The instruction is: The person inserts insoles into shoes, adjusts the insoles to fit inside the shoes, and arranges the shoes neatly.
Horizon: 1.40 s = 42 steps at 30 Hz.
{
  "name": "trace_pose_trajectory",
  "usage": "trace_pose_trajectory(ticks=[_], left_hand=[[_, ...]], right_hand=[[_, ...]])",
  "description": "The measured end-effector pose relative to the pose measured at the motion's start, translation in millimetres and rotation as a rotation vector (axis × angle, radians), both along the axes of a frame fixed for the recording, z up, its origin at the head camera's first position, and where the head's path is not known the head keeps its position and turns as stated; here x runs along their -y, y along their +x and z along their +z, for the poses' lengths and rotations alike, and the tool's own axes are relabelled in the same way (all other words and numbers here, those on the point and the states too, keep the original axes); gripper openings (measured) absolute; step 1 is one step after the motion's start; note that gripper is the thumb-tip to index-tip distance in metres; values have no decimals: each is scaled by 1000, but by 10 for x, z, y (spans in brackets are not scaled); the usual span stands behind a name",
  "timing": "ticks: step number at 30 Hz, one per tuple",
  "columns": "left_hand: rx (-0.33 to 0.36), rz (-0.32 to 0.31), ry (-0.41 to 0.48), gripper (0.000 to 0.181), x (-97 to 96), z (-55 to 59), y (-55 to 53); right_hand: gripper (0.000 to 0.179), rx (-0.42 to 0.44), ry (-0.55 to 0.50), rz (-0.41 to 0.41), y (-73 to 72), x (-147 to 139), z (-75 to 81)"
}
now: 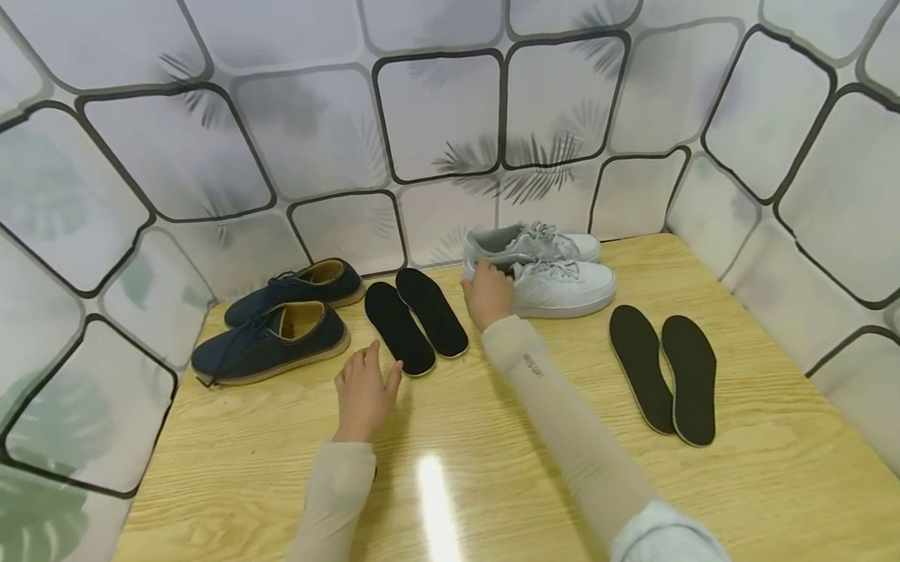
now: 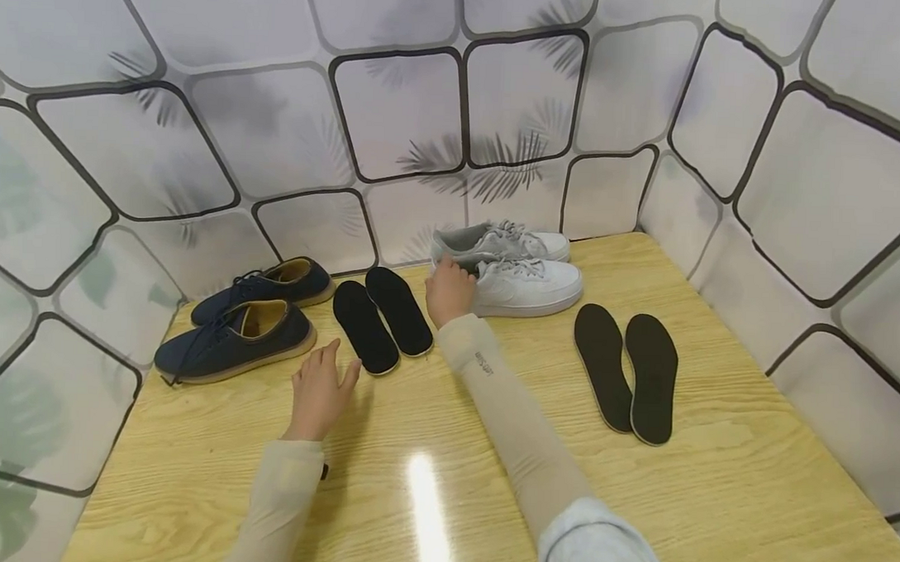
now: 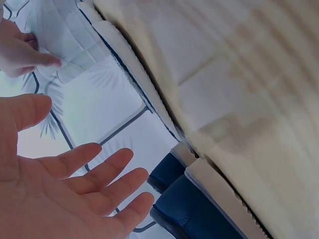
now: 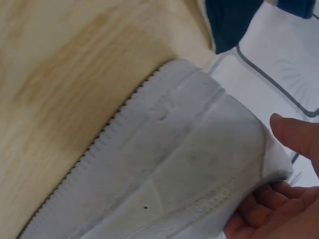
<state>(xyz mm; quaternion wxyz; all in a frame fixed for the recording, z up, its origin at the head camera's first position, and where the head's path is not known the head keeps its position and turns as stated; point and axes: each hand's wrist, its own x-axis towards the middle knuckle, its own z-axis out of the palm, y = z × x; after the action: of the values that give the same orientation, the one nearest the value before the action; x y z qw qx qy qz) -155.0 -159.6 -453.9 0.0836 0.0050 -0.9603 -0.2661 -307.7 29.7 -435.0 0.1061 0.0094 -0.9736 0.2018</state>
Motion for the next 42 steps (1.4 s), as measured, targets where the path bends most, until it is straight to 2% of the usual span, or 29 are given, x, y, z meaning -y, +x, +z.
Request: trace_pose_trajectory(ticks=[4,12,19,25,28,34,42], left_hand=[[-6,-2,11,56,7,-35,31],[-18,-11,28,55,-20,-90,40],[-24,-19,26,54,-70,-102,67],[-25,-31,64,51,-96,-83,87],[-7,-46,117,50,-103,-63,94],[56,-81,289,48,-116,-8,105],[110,-200,429,36,-250,62,53]], right_hand=[[49,-28,7,24,30,-3,-83],[45,-95,-17,99,170,-65,-142],[40,-156,-4,143,385,-141,-179],[39,-149,-14,183,574,-210,-114],[35,-131,-27,214,654,-252,-78],[32,-58,-93,293,798,-341,-22],[40,-3,-115,396,1013,-562,69]])
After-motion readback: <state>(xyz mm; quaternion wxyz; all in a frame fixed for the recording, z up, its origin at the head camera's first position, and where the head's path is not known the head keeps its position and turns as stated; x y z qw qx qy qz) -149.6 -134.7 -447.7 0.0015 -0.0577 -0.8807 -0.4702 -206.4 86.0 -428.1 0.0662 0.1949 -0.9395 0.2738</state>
